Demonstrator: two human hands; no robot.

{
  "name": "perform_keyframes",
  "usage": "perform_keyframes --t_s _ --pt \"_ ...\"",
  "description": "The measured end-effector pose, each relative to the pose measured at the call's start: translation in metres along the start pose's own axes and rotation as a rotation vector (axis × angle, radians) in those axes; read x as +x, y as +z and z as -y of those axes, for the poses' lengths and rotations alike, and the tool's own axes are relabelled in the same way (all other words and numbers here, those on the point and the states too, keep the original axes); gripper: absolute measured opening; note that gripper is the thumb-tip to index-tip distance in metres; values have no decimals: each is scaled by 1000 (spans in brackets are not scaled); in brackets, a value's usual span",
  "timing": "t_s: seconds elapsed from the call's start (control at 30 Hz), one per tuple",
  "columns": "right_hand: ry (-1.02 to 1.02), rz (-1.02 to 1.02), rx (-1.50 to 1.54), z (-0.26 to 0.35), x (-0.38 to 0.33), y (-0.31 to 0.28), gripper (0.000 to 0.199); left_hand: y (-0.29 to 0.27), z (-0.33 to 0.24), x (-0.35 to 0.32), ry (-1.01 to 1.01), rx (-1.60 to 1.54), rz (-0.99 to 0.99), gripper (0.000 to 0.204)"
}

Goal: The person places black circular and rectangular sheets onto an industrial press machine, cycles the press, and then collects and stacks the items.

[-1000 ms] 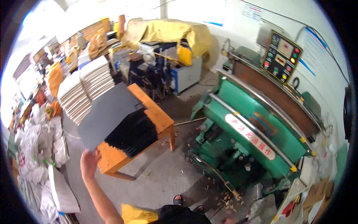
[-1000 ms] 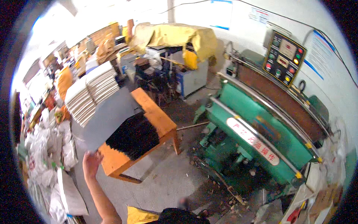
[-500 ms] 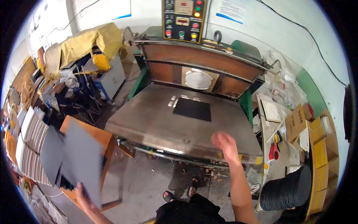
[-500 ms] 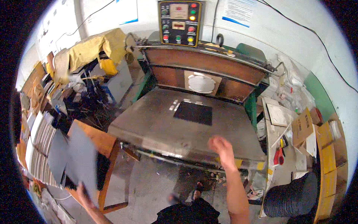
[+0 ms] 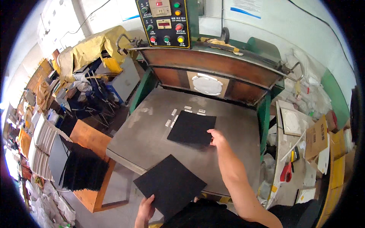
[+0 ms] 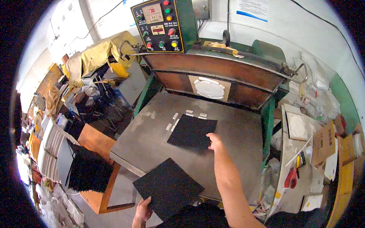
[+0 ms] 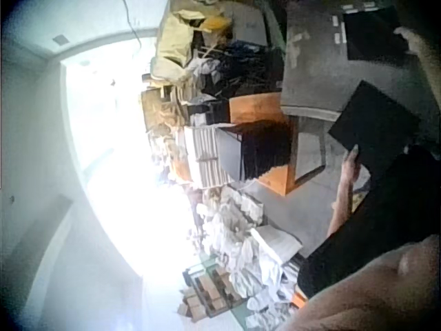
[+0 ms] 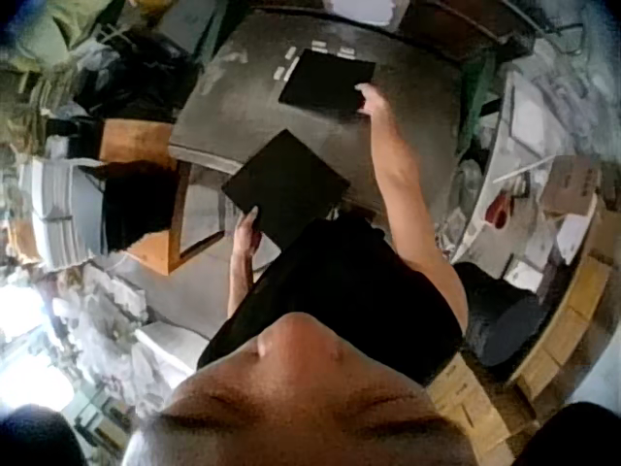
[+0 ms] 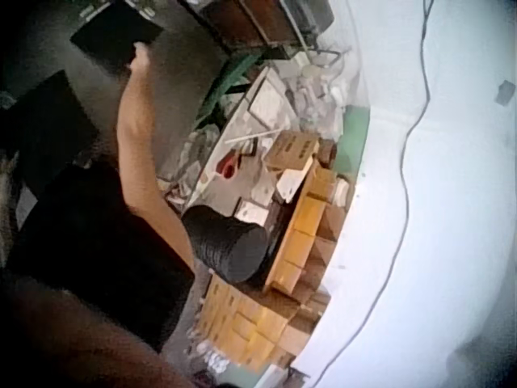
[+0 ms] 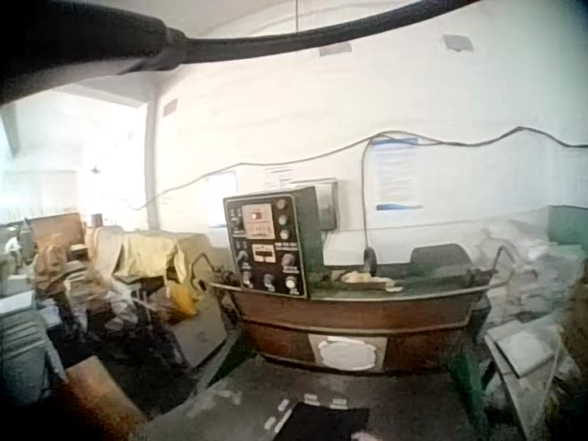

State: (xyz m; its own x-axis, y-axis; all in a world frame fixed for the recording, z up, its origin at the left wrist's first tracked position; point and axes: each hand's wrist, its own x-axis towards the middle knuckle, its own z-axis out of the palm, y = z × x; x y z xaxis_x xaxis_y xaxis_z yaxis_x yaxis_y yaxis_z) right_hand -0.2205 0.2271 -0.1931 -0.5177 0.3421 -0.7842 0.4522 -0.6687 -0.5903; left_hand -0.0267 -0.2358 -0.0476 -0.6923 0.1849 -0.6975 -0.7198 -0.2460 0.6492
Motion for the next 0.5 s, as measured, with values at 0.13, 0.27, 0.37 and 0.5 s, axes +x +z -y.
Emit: perform_keyframes --t_s 0.13,0.27,0.37,0.5 --pt "-37 209 105 40 -17 -32 27 38 11 54 -151 -107 317 33" --pt "-425 295 205 67 -108 -49 40 95 40 155 47 9 379 36" --pt "-523 293 268 78 -130 -140 42 185 28 221 -108 -230 309 38" --pt "-642 55 179 45 -211 -208 42 211 21 300 -108 -233 160 40"
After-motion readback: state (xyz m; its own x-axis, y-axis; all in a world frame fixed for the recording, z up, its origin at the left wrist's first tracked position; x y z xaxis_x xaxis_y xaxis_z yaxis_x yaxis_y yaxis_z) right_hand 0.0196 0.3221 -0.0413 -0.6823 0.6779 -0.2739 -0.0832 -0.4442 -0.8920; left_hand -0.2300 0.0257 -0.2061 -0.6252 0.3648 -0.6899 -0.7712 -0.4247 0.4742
